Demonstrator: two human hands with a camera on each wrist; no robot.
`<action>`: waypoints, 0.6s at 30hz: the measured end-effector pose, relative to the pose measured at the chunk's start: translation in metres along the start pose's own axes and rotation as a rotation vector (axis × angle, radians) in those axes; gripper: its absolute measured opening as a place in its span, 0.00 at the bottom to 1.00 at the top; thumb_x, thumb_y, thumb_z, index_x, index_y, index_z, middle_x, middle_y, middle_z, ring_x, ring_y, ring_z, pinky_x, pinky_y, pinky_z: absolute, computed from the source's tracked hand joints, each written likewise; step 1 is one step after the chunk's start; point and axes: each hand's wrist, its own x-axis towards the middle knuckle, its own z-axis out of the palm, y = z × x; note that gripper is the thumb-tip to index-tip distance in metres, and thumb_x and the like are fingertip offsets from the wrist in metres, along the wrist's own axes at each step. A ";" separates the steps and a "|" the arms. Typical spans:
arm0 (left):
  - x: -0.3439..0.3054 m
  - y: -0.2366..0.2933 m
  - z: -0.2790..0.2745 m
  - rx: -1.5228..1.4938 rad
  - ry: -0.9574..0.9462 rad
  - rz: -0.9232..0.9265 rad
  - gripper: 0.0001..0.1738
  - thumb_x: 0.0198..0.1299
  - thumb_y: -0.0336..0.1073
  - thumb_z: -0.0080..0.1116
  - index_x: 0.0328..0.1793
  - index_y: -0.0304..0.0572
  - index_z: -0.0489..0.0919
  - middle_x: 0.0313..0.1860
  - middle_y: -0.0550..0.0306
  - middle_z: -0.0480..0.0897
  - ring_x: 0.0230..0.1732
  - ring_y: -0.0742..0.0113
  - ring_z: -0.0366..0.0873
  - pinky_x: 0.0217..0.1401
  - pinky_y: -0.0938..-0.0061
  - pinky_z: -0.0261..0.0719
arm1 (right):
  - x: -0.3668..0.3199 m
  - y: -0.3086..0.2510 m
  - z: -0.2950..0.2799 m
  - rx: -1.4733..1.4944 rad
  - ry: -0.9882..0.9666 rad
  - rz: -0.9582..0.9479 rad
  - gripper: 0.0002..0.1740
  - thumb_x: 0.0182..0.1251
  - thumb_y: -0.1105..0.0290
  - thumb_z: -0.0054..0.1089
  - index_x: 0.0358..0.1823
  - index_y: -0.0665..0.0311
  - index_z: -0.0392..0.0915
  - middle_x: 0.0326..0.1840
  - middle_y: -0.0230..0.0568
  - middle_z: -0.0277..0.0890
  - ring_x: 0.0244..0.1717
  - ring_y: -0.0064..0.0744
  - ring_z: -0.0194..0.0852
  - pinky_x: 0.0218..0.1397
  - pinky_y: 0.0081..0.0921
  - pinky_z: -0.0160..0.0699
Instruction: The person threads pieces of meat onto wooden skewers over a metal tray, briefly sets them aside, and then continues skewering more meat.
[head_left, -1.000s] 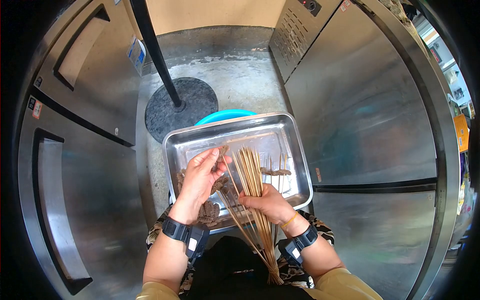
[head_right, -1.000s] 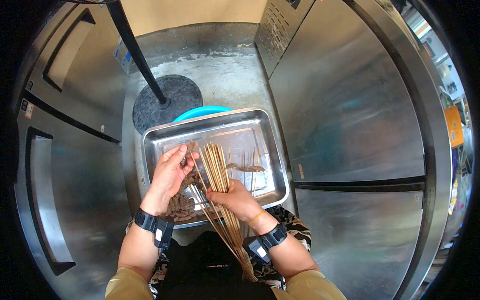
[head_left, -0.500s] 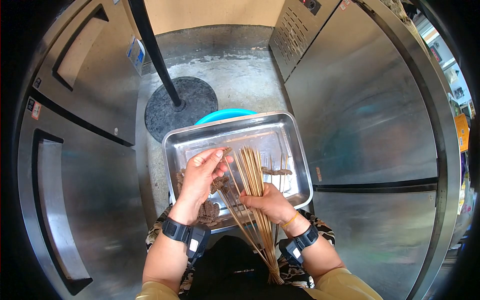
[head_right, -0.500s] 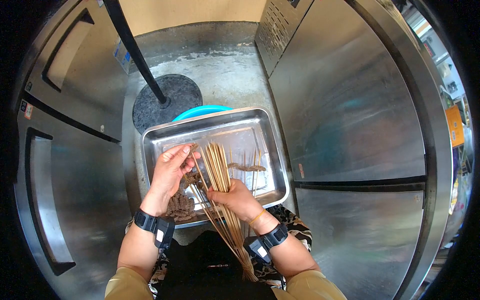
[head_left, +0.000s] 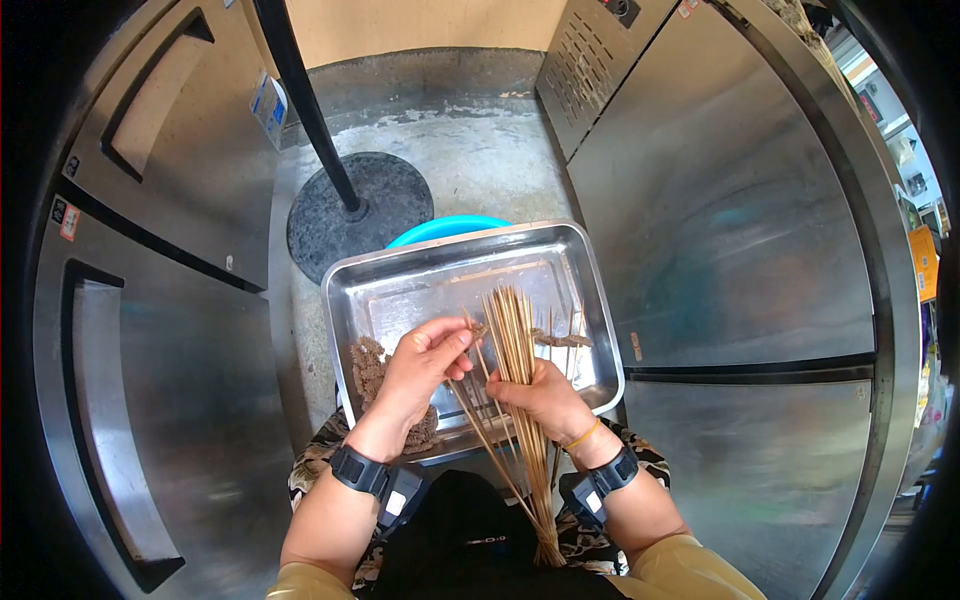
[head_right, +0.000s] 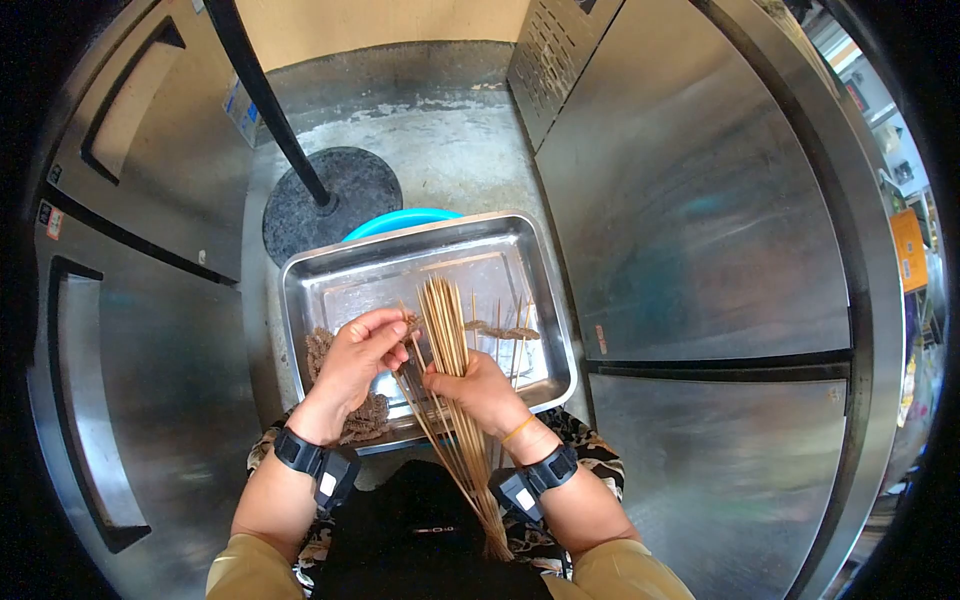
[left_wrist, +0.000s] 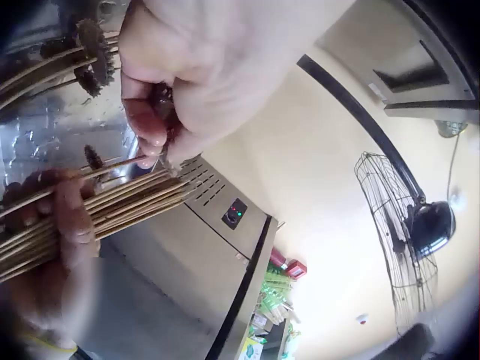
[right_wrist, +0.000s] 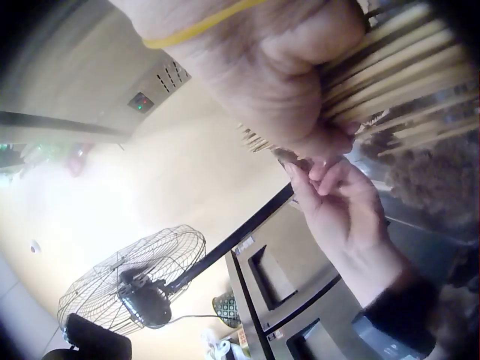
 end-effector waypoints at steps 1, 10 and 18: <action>-0.001 0.000 0.002 -0.065 0.047 0.003 0.13 0.64 0.30 0.53 0.53 0.36 0.74 0.50 0.51 0.79 0.35 0.73 0.76 0.38 0.81 0.77 | 0.002 0.003 -0.001 0.007 0.002 -0.007 0.07 0.57 0.74 0.63 0.37 0.64 0.76 0.27 0.26 0.74 0.26 0.15 0.69 0.30 0.13 0.68; 0.009 0.007 -0.013 -0.314 0.001 0.233 0.17 0.64 0.25 0.46 0.59 0.36 0.70 0.57 0.43 0.74 0.59 0.53 0.73 0.63 0.67 0.72 | -0.001 -0.002 -0.001 0.150 -0.104 -0.023 0.09 0.60 0.76 0.59 0.41 0.66 0.73 0.31 0.30 0.72 0.31 0.19 0.70 0.35 0.15 0.70; 0.004 0.013 -0.009 -0.155 -0.010 0.126 0.17 0.65 0.31 0.50 0.60 0.37 0.72 0.53 0.48 0.78 0.45 0.70 0.77 0.47 0.81 0.77 | -0.004 -0.007 0.003 0.233 -0.094 0.078 0.10 0.60 0.75 0.60 0.43 0.66 0.76 0.34 0.29 0.76 0.32 0.17 0.71 0.35 0.16 0.72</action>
